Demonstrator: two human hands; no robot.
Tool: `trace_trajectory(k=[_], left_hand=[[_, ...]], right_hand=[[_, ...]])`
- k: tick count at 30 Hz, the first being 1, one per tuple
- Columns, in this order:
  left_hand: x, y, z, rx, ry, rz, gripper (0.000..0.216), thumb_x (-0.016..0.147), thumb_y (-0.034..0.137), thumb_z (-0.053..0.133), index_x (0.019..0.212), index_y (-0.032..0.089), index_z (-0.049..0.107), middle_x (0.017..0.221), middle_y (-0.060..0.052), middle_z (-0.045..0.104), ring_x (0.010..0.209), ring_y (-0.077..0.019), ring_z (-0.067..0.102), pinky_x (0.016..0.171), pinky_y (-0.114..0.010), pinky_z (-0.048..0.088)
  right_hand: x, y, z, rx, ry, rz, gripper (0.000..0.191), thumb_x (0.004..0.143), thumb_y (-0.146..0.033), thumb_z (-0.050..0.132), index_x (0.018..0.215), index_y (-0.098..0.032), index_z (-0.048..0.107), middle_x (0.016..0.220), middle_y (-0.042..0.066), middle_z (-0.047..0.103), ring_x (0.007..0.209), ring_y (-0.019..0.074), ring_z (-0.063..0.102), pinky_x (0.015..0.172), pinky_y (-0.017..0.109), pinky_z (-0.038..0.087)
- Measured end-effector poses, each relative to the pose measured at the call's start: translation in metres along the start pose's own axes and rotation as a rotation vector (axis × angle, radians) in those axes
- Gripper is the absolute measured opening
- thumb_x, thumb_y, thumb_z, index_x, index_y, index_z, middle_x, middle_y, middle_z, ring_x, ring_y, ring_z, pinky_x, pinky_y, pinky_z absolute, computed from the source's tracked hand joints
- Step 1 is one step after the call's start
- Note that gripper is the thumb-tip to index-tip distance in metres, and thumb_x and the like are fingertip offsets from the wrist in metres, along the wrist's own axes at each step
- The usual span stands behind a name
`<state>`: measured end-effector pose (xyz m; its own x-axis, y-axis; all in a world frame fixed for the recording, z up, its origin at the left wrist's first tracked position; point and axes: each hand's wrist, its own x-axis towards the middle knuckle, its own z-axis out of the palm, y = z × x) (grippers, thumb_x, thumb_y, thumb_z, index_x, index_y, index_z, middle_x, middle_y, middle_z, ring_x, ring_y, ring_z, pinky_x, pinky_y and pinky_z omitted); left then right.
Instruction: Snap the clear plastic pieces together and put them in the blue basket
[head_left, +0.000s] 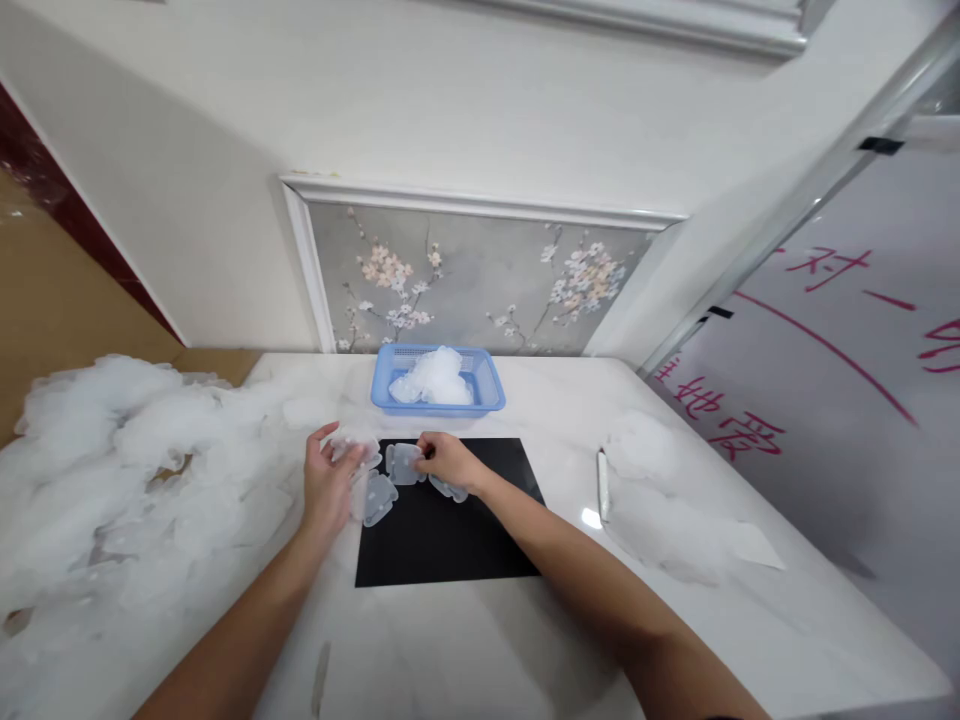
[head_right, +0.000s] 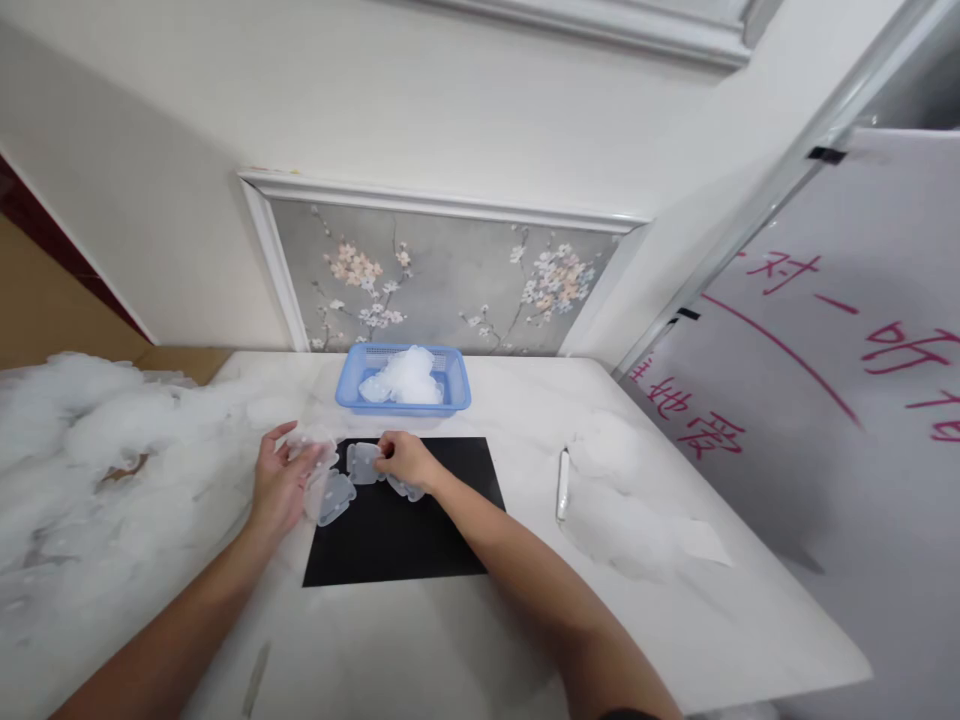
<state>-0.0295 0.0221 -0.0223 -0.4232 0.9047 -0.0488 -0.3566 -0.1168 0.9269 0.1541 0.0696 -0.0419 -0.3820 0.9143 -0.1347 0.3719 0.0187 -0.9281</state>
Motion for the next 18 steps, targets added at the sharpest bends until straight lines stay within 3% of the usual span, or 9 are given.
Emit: trace_trajectory(k=[3,6,10,18], left_hand=[[-0.002,-0.007,0.000,0.029,-0.112,-0.079,0.054,0.055,0.027,0.085,0.100,0.021,0.057,0.085,0.000,0.067,0.073,-0.0156,0.068,0.072,-0.030,0.053],[-0.006,-0.010,0.001,0.044,-0.222,-0.166,0.047,0.061,0.028,0.083,0.100,0.022,0.058,0.088,-0.001,0.069,0.077,-0.0171,0.070,0.073,-0.032,0.054],[-0.011,-0.006,0.003,0.059,-0.306,-0.283,0.041,0.064,0.024,0.079,0.101,0.023,0.062,0.093,-0.003,0.070,0.082,-0.0191,0.069,0.071,-0.033,0.056],[-0.011,0.004,0.005,0.059,-0.413,-0.394,0.048,0.061,0.011,0.069,0.107,0.019,0.062,0.101,-0.007,0.070,0.093,-0.0232,0.068,0.081,-0.037,0.057]], right_hand=[[-0.015,0.016,-0.019,0.351,-0.046,0.045,0.023,0.064,-0.022,0.072,0.075,-0.019,0.052,0.062,-0.004,0.058,0.054,0.0095,0.053,0.051,0.020,0.038],[-0.023,0.028,-0.038,0.531,-0.110,0.102,0.035,0.060,-0.029,0.075,0.087,-0.019,0.056,0.053,-0.007,0.054,0.041,0.0068,0.042,0.040,0.019,0.028],[-0.027,0.037,-0.054,0.599,-0.194,0.169,0.034,0.062,-0.032,0.073,0.088,-0.019,0.056,0.039,-0.012,0.037,0.034,0.0050,0.026,0.036,0.019,0.017],[-0.036,0.031,-0.061,0.523,-0.331,0.199,0.028,0.066,-0.026,0.063,0.092,-0.017,0.058,0.042,-0.008,0.048,0.033,0.0068,0.035,0.035,0.020,0.021]])
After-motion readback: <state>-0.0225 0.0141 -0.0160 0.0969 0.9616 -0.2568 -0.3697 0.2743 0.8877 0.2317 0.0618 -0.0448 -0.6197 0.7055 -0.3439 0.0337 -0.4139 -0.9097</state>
